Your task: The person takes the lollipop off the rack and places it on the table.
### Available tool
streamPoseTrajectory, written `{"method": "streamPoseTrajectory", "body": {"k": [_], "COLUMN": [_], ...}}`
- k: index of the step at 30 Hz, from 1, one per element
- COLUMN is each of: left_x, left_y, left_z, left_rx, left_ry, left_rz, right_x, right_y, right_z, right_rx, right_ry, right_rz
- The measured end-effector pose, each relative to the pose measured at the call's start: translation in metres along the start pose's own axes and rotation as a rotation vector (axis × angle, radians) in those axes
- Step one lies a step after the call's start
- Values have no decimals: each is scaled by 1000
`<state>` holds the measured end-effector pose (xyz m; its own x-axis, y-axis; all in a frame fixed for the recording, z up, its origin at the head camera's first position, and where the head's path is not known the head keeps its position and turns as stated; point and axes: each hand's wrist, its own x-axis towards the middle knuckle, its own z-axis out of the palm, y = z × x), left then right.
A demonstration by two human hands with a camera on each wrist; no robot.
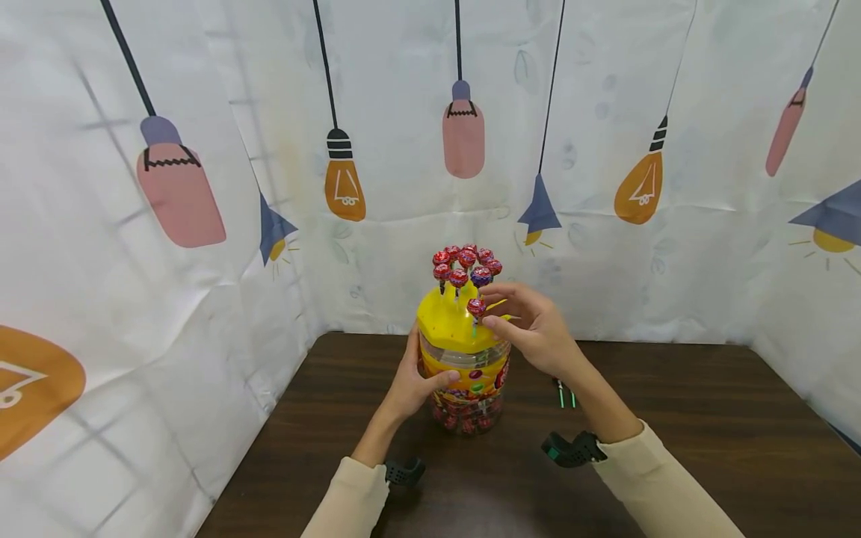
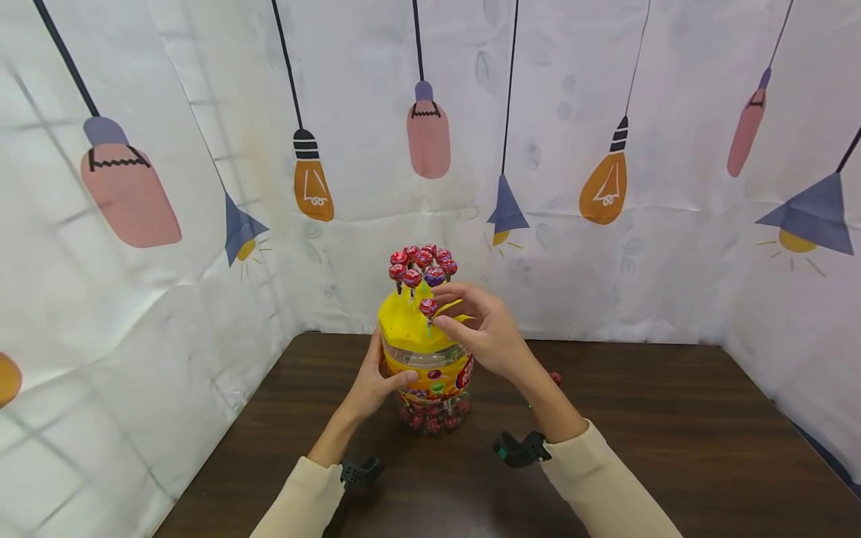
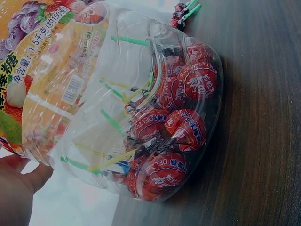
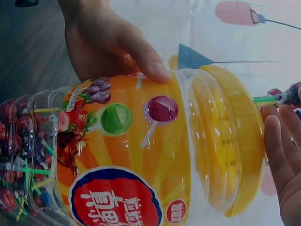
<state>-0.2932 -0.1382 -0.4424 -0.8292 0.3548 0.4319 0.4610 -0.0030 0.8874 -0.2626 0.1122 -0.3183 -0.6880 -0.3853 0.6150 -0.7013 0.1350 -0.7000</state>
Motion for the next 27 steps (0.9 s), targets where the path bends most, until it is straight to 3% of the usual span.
{"method": "streamPoseTrajectory", "body": {"k": [8,18,27], "left_x": [0,0,0], "left_y": [3,2,0], "left_z": [2,2,1], "left_rx": [3,16,8], "left_ry": [14,11,1], "left_rz": [-21,-4,9], "right_x": [3,6,8], "right_y": [-1,0,-1], "right_z": [4,7,10], "right_rx": [-1,-14,0], "right_ry": [-22,-35,29], "right_rz": [9,-10,-52]}}
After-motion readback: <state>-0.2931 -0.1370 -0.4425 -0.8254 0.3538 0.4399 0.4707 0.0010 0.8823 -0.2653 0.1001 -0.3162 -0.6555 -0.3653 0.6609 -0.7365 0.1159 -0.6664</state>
